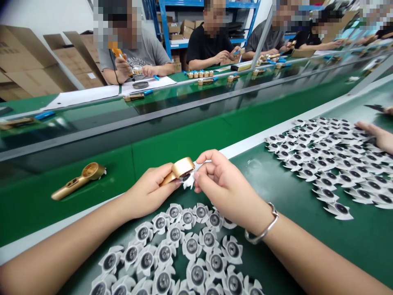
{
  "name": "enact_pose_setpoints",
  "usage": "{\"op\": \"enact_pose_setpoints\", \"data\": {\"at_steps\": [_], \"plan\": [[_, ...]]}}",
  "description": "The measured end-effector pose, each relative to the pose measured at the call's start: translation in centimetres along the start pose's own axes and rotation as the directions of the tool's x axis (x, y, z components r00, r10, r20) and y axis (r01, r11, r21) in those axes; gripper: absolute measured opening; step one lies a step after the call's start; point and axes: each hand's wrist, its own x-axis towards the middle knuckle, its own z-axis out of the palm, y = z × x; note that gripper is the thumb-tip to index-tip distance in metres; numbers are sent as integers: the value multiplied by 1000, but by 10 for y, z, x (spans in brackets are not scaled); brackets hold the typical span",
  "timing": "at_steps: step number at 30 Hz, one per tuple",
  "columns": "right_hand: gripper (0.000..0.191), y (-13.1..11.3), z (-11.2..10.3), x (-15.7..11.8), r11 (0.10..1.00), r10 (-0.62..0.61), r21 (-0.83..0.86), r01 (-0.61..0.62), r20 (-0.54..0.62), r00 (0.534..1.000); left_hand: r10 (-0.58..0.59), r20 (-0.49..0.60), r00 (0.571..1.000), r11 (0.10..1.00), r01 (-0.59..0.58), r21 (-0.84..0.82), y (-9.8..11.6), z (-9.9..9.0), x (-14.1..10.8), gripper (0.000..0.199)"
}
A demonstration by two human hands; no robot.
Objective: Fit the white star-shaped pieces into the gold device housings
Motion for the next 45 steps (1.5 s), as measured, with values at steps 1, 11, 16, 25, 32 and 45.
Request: {"op": "enact_pose_setpoints", "data": {"at_steps": [1, 11, 16, 25, 32, 45], "plan": [[12, -1, 0, 0, 1000, 1, 2, -1, 0, 1000, 10, -6, 1000, 1000, -10, 0, 0, 0, 0, 12], [21, 2, -2, 0, 987, 95, 132, -91, -20, 995, 80, -22, 997, 987, -76, 141, -2, 0, -2, 12], [27, 3, 1, 3, 969, 114, 222, -109, -12, 993, 54, 7, 999, 959, -54, 279, -4, 1, -4, 10], [36, 5, 8, 2, 882, 171, 446, -150, -6, 985, 24, 4, 1000, 951, -24, 309, 0, 2, -6, 14], [35, 0, 6, 0, 829, 209, 523, -199, 40, 977, 20, -2, 1000, 993, -19, 115, 2, 2, -3, 13], [34, 0, 7, -2, 759, 298, 581, -293, 90, 950, 64, 60, 996, 942, -80, 325, 1, -2, -5, 10]]}}
